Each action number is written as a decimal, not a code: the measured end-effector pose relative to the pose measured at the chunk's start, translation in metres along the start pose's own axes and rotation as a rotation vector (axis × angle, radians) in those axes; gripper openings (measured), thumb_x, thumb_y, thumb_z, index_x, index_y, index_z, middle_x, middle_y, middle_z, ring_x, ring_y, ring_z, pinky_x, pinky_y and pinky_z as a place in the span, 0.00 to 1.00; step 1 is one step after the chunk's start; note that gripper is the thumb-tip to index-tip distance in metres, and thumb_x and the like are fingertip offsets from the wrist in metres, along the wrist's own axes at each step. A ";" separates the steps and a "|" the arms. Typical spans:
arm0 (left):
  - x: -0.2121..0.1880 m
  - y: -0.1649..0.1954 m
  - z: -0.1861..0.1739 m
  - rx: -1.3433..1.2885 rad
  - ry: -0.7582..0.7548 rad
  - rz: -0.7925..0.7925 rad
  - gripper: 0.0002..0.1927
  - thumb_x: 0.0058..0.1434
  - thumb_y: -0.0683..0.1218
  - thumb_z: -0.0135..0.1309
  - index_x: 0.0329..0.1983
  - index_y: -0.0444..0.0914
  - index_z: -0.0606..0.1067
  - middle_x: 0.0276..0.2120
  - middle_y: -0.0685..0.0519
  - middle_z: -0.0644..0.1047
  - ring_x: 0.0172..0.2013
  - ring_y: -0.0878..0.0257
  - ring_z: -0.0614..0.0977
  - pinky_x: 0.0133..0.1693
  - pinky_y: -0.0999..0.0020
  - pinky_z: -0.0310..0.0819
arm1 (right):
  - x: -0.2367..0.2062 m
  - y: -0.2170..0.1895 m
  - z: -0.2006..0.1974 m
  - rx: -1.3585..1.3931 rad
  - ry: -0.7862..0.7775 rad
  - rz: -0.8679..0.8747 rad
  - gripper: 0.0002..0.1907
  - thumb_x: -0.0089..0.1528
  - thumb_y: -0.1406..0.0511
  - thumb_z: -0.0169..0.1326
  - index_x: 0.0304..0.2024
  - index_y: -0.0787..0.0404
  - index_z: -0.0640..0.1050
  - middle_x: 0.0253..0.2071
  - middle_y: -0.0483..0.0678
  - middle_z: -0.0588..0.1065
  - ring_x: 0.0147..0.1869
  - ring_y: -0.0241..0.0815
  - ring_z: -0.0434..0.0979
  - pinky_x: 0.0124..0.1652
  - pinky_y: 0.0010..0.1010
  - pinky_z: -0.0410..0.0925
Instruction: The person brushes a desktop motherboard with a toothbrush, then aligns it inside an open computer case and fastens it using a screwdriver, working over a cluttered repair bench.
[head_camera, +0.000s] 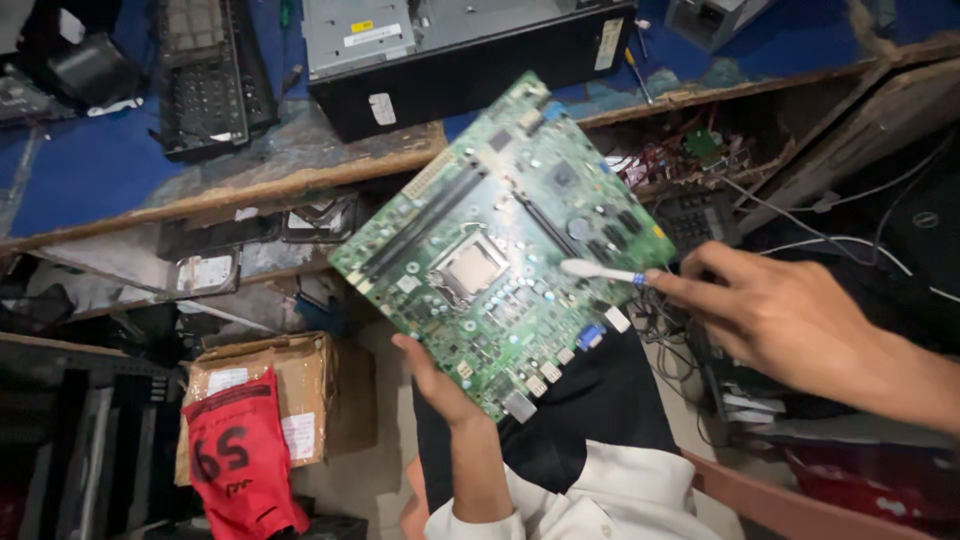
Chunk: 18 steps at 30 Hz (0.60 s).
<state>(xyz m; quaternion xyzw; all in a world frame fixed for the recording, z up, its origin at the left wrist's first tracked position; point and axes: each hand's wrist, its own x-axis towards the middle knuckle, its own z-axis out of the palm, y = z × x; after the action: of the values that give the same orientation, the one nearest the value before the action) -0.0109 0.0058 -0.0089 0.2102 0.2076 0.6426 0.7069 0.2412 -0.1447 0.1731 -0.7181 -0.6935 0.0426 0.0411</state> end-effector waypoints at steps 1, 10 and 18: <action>0.000 -0.002 -0.003 0.061 0.039 0.002 0.30 0.75 0.61 0.39 0.65 0.32 0.68 0.56 0.48 0.75 0.51 0.59 0.78 0.53 0.61 0.72 | 0.005 -0.002 0.003 -0.043 0.062 -0.023 0.36 0.52 0.65 0.63 0.64 0.44 0.75 0.47 0.44 0.74 0.37 0.46 0.79 0.31 0.38 0.72; -0.001 -0.023 -0.032 0.332 -0.014 0.028 0.28 0.77 0.59 0.41 0.64 0.32 0.68 0.56 0.49 0.74 0.51 0.62 0.77 0.52 0.66 0.70 | 0.014 0.004 -0.001 -0.179 0.034 -0.047 0.40 0.49 0.66 0.59 0.66 0.42 0.72 0.44 0.45 0.73 0.36 0.46 0.80 0.28 0.36 0.73; 0.002 -0.002 -0.007 0.043 -0.005 -0.155 0.29 0.73 0.60 0.41 0.62 0.33 0.70 0.52 0.48 0.77 0.46 0.59 0.81 0.48 0.61 0.77 | 0.018 0.051 -0.001 -0.004 -0.494 0.014 0.34 0.58 0.65 0.58 0.64 0.25 0.76 0.40 0.32 0.76 0.37 0.31 0.80 0.35 0.31 0.76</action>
<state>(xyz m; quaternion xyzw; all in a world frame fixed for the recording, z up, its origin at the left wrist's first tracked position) -0.0127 0.0078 -0.0161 0.2102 0.2352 0.5808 0.7504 0.2925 -0.1288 0.1684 -0.6909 -0.6774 0.2159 -0.1312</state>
